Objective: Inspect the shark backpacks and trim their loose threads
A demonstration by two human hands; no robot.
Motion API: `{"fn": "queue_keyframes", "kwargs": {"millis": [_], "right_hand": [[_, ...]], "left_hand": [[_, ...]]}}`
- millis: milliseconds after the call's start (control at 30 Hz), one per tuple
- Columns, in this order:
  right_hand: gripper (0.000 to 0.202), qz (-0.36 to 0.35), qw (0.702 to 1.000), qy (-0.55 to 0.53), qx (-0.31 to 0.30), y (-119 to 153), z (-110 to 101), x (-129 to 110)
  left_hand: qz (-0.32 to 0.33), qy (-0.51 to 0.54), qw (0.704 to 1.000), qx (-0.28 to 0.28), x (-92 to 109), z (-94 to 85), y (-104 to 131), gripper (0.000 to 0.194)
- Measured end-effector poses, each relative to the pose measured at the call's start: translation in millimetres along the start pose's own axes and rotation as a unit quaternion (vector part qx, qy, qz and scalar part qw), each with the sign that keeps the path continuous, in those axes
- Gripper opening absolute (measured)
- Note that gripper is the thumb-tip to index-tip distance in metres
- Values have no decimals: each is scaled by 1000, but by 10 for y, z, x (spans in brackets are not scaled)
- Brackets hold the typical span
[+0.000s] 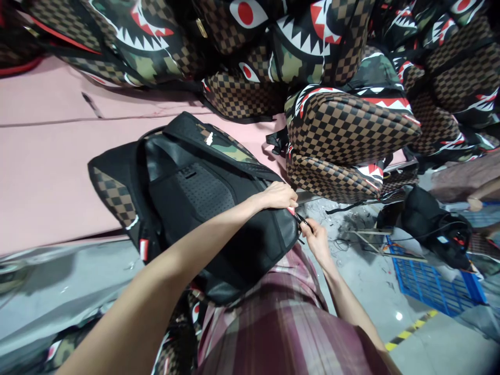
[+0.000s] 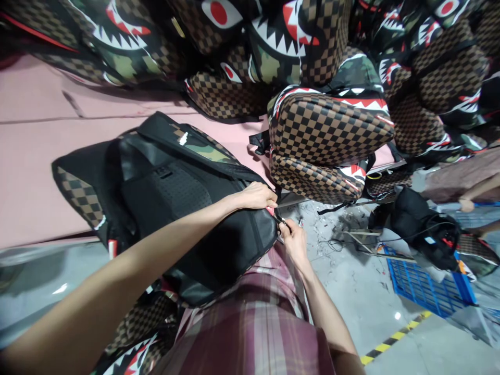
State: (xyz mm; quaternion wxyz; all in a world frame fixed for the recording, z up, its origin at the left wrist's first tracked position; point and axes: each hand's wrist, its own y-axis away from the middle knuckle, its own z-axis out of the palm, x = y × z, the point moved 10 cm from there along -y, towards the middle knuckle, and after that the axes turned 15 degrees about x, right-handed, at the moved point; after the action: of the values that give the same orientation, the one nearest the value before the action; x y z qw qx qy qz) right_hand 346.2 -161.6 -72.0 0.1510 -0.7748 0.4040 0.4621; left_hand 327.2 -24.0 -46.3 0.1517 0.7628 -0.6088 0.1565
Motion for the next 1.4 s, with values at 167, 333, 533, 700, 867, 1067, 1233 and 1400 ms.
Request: {"fn": "queue_keyframes", "kwargs": {"millis": [167,333,533,700,867,1067,1233,1400], "right_hand": [[32,2,988,-143,-51,-76,119,64],[33,81,954,-288,-25,-173,197,181],[32,62,982,-155,-82,-98,163,156],[30,12,998,-19,-65,-72,45,78],[28,7,999,8,-45,-53,28,7],[27,11,998,58,-4,15,-17,-51],[27,4,998,56,13,17,-3,-57],[33,-15,996,-58,-66,-136,138,36]], "left_hand": [[6,-2,1000,0,21,-14,0,26],[0,-8,1000,3,9,-17,4,26],[-2,-4,1000,-1,1,-3,3,27],[-13,0,1000,-2,-9,-11,8,26],[-8,-5,1000,0,10,-26,18,26],[-3,-9,1000,3,21,-33,22,28],[-7,-11,1000,7,12,-28,17,28],[-13,-2,1000,6,16,-34,23,27]]}}
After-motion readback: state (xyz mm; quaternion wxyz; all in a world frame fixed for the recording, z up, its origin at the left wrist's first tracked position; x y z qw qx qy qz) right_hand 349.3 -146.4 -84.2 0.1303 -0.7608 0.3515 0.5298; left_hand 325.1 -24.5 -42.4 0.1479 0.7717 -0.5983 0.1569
